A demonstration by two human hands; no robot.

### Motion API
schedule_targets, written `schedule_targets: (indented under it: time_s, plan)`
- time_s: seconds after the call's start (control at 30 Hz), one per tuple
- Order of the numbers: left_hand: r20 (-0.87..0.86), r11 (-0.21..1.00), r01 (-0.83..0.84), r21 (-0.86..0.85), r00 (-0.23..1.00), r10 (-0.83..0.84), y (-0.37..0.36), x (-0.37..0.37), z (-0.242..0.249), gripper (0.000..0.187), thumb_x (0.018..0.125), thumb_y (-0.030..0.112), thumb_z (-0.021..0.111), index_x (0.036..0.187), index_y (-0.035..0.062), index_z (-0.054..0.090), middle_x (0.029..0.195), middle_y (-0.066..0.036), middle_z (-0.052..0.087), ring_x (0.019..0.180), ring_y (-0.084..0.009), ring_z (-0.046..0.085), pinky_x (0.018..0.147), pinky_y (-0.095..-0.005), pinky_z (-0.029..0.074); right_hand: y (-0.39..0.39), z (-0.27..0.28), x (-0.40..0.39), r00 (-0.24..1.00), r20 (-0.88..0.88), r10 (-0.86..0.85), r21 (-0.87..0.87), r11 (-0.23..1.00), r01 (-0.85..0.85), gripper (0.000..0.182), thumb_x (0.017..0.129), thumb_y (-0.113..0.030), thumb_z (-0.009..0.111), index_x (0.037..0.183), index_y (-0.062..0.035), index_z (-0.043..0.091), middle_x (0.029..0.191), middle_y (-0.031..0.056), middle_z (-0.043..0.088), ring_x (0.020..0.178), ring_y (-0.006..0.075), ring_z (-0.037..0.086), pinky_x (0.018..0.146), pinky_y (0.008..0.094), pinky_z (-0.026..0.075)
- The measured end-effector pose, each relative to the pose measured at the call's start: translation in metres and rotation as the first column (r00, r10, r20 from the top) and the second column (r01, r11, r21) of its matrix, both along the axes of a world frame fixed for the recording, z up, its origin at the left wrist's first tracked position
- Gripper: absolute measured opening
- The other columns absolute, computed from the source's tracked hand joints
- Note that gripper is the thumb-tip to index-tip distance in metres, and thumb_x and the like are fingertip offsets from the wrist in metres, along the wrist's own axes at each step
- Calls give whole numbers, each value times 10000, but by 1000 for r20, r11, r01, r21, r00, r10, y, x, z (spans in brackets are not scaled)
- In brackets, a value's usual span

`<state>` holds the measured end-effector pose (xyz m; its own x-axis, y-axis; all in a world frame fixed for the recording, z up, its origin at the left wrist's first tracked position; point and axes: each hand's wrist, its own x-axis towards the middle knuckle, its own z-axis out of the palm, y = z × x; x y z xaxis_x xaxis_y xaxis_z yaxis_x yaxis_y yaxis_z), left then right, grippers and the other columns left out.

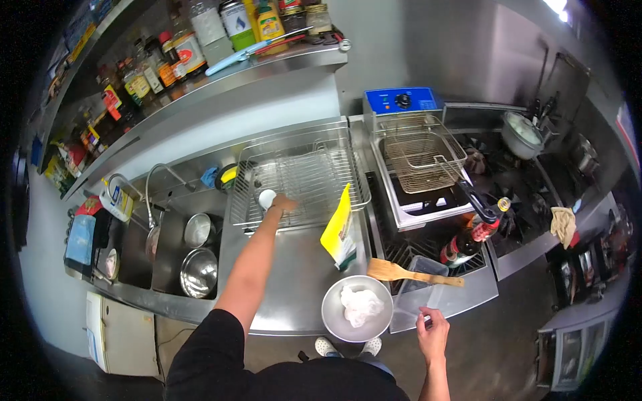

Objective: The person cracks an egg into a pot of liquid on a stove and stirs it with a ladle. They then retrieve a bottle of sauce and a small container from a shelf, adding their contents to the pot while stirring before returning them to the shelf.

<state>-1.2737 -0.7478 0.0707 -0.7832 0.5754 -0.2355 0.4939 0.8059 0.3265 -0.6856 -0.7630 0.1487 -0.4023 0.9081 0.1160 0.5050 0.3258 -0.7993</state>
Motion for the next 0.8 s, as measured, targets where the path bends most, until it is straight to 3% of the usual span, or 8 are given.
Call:
schedule_targets:
  time_s: [0.07, 0.13, 0.2, 0.27, 0.33, 0.47, 0.53, 0.8]
  plan:
    - [15, 998, 58, -33, 998, -57, 2, -15, -17, 504, 812, 293, 632, 1224, 31, 504, 1153, -158, 566, 955, -324, 586, 849, -468, 499, -4, 1, 8, 1000, 0, -30, 6, 1000, 30, 132, 794, -42, 620, 919, -15, 652, 802, 122, 632, 560, 191, 569, 543, 309, 459]
    - [647, 803, -415, 428, 761, 48, -14, -5, -15, 599, 788, 148, 663, 1301, 252, 371, 1038, -99, 577, 797, -259, 583, 789, -506, 502, -5, 2, 18, 998, 4, -59, 10, 998, 59, 127, 794, -42, 621, 914, -16, 652, 783, 117, 624, 554, 188, 557, 542, 308, 454]
    - [580, 849, -309, 429, 815, 4, -22, 11, 15, 704, 743, 309, 710, 1332, 300, 324, 922, -71, 598, 768, -186, 553, 745, -435, 479, -9, 1, 28, 992, -5, -129, 23, 991, 129, 115, 794, -47, 624, 901, -15, 653, 743, 109, 601, 543, 183, 531, 535, 307, 439]
    - [824, 935, -248, 252, 562, -73, -20, -41, -6, 849, 711, 199, 737, 1369, 302, 211, 1013, -70, 578, 900, -212, 545, 810, -459, 458, -12, -3, 38, 986, 11, -165, 14, 986, 165, 112, 794, -50, 625, 897, -16, 654, 735, 106, 596, 541, 182, 528, 532, 307, 436]
    - [709, 922, -333, 199, 698, 99, -21, 24, 69, 898, 693, 187, 753, 1402, 238, 205, 1151, -82, 514, 1015, -256, 516, 863, -530, 424, -11, -4, 48, 979, 26, -201, 12, 980, 201, 108, 795, -53, 626, 893, -18, 656, 726, 104, 591, 540, 182, 524, 529, 308, 433]
    - [644, 889, -353, 292, 760, 91, -14, -3, 21, 1040, 672, 243, 802, 1456, 223, 119, 1447, -118, 297, 1088, -326, 497, 888, -562, 404, -9, -2, 60, 962, 35, -272, 46, 962, 270, 111, 799, -60, 630, 901, -25, 656, 737, 97, 600, 529, 177, 520, 525, 313, 433]
    - [387, 857, -170, 486, 921, -36, -9, -48, -34, 1022, 681, 235, 808, 1447, 203, 132, 1438, -112, 362, 1081, -297, 515, 824, -509, 468, -8, 0, 68, 961, 29, -273, 56, 961, 272, 122, 802, -70, 633, 914, -27, 654, 754, 94, 610, 526, 175, 520, 523, 311, 435]
    - [495, 967, 4, 254, 858, -134, 24, -7, 23, 869, 744, 361, 751, 1406, 266, 196, 1006, -236, 607, 838, -263, 598, 783, -518, 491, 13, -19, 78, 947, 21, -322, 54, 946, 320, 138, 810, -99, 631, 925, -26, 658, 795, 98, 627, 544, 184, 554, 545, 302, 458]
